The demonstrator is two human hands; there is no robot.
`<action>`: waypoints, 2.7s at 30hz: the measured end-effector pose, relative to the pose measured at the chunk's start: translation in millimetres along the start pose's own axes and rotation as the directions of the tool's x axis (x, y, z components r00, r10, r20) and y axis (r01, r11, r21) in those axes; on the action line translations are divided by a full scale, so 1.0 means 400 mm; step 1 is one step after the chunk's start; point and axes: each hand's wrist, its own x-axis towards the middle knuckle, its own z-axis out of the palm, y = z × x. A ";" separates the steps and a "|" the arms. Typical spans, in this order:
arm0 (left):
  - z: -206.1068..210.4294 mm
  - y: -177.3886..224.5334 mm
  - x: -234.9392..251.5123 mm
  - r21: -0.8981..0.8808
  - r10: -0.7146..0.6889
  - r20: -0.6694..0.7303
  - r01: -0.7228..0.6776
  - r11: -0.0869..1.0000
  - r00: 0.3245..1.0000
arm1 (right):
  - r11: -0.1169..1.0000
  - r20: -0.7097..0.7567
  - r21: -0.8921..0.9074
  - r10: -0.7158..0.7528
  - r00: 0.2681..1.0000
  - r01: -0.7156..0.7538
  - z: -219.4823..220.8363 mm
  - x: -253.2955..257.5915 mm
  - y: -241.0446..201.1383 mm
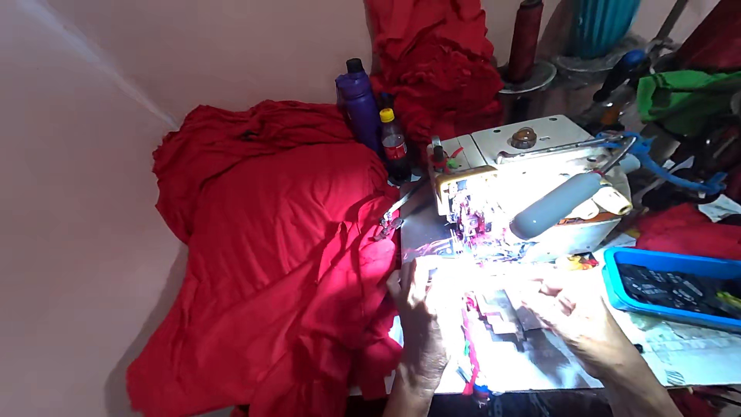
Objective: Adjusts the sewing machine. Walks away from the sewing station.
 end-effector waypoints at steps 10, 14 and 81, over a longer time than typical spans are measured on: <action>-0.005 0.015 -0.002 -0.300 -0.090 -0.056 0.069 0.951 0.994 | 0.904 0.020 -0.189 -0.387 0.922 0.384 0.126 0.080 0.051; -0.007 -0.031 0.036 -0.248 -0.176 0.034 0.179 0.952 0.984 | 0.934 -0.063 -0.209 -0.310 0.949 0.291 0.128 0.076 0.058; 0.017 -0.059 0.151 0.072 -0.285 0.424 0.281 0.957 0.860 | 0.994 -0.250 0.071 0.096 0.963 -0.081 -0.184 -0.223 -0.032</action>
